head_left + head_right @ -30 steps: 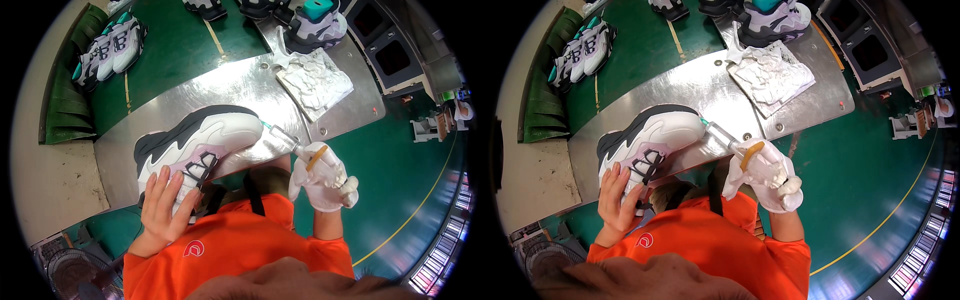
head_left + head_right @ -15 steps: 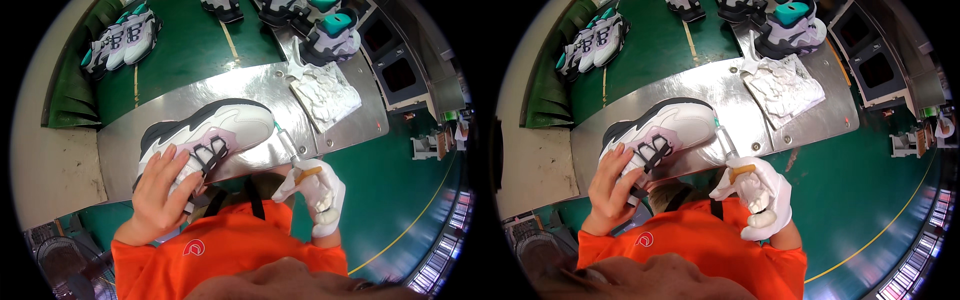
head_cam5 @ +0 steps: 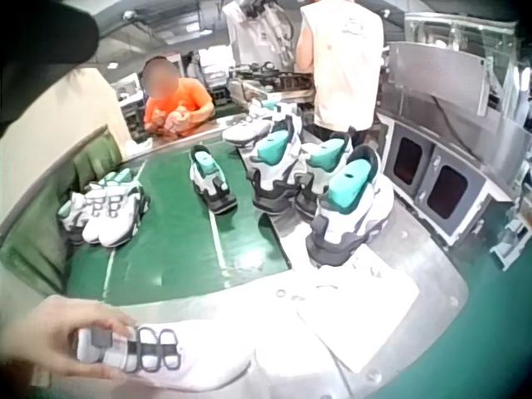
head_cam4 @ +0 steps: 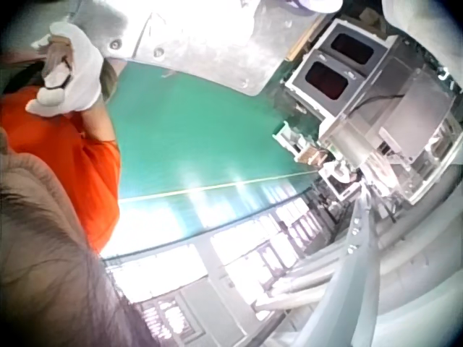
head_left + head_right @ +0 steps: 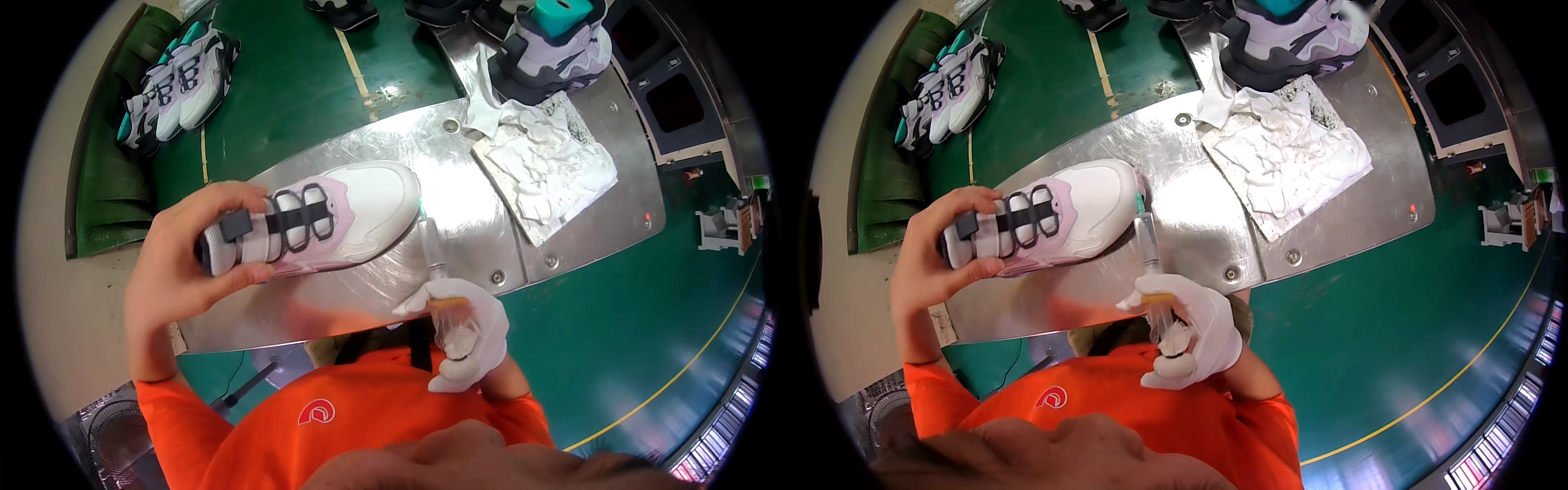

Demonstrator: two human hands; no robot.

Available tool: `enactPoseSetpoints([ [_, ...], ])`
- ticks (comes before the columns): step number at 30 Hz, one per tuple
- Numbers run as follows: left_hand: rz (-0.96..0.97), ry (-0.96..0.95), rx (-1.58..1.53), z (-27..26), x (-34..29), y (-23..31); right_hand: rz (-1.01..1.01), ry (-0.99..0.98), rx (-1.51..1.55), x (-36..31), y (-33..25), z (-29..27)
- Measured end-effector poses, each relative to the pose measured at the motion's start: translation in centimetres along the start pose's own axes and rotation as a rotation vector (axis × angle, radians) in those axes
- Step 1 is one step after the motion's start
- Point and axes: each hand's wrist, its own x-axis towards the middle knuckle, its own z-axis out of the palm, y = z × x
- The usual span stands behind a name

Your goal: The person uses a syringe to apply a white substance to the seams and surfaces of white and teal sneakers. They rotate the shoe to access different areas, then place it on a metal table and repeat the process with another shoe from a nearby pile.

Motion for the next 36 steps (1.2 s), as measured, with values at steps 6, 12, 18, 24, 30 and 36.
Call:
enactPoseSetpoints([
  [6, 0.118, -0.568, -0.12, -4.4, 5.0, -1.9, 0.022, 0.024, -0.023, -0.4, 0.6, -0.1],
  [12, 0.048, -0.692, -0.218, -0.9, 13.5, -2.1, 0.015, 0.04, 0.056, -0.6, 0.3, 0.5],
  [18, 0.118, -0.891, -0.136, 6.3, 16.4, -2.2, -0.014, 0.102, 0.304, -0.7, 0.3, 0.7],
  [24, 0.127, -0.648, -0.176, 3.7, 12.4, 0.4, 0.067, 0.17, 0.32, 1.2, -4.8, 0.7],
  [30, 0.304, -0.038, -0.532, -2.9, 3.8, 1.4, 0.024, -0.285, 0.344, 7.7, -11.2, 2.4],
  [36, 0.319, 0.392, -0.74, -2.8, -2.0, -3.2, 0.085, -0.403, 0.271, 12.7, -10.7, 6.5],
])
